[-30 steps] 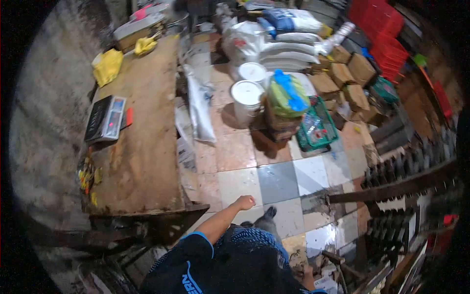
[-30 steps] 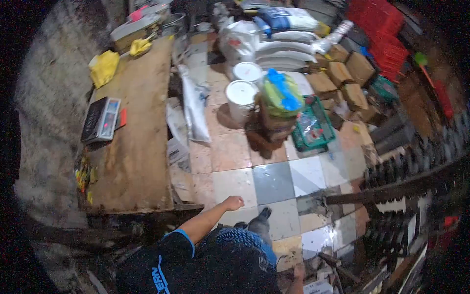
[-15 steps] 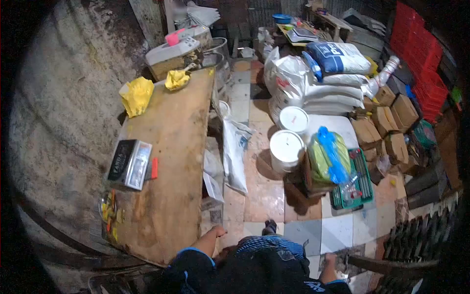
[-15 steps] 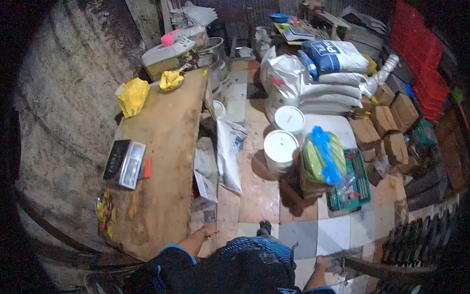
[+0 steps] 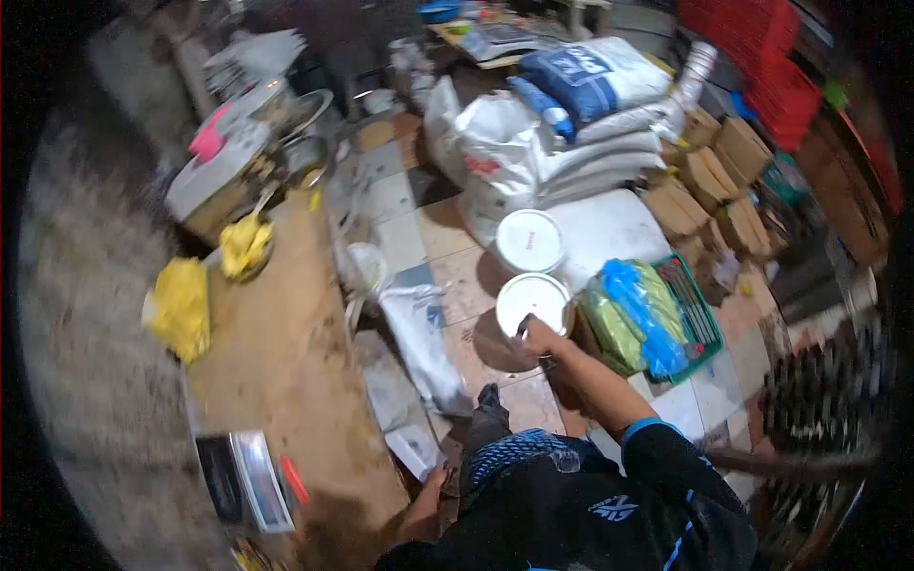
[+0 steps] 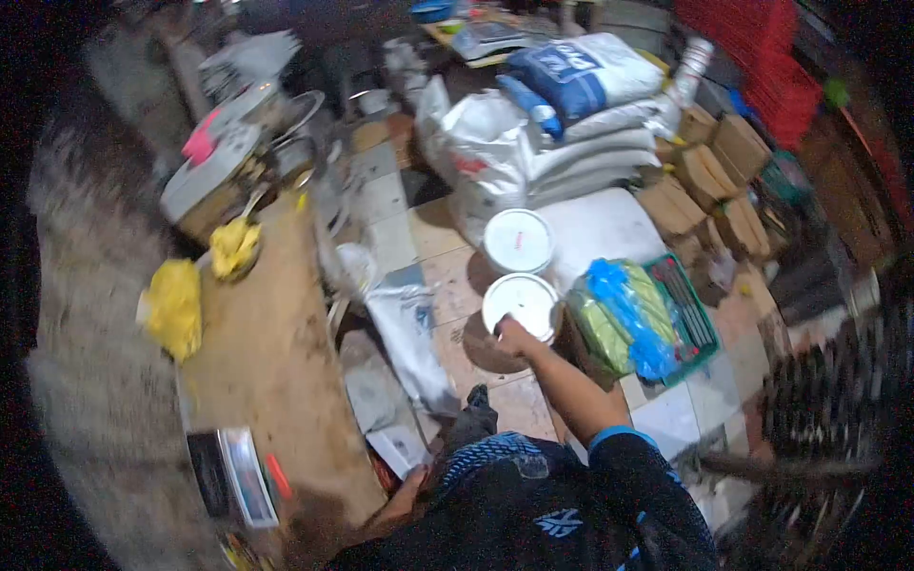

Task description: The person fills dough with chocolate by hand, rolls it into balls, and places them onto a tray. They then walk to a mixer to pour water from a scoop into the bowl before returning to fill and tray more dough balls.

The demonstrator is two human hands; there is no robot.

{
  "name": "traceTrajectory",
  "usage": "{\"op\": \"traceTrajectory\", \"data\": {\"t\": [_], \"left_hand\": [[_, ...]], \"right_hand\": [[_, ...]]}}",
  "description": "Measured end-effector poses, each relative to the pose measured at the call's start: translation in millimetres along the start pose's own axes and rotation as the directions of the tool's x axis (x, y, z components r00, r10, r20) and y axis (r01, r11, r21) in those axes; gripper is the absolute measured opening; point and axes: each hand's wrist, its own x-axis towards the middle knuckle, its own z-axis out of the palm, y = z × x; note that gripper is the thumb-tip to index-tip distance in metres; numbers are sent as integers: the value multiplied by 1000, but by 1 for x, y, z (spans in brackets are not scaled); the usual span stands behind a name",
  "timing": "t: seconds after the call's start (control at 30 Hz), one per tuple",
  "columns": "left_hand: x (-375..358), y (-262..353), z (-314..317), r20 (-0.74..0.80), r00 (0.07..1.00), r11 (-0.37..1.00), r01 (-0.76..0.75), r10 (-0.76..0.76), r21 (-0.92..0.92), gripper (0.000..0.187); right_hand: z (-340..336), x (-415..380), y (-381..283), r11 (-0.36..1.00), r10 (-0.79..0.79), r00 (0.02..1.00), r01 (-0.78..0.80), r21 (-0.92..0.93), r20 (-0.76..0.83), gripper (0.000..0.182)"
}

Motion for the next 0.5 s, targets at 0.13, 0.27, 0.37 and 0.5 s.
{"op": "traceTrajectory", "data": {"t": [0.13,0.27,0.37,0.5], "left_hand": [[-56,142,-34,51,997,938,-72,58,339,35],[52,185,-62,136,989,705,-134,54,696,37],[68,257,-52,353,928,609,-348,119,712,33],[69,339,39,534,844,412,-505,51,758,27]], "right_hand": [[4,-60,26,958,272,960,-277,71,68,38],[28,-215,97,680,721,385,-550,484,-575,43],[46,-357,90,578,629,-118,-590,563,-768,42],[130,-522,41,65,696,-554,-585,808,-457,38]]}}
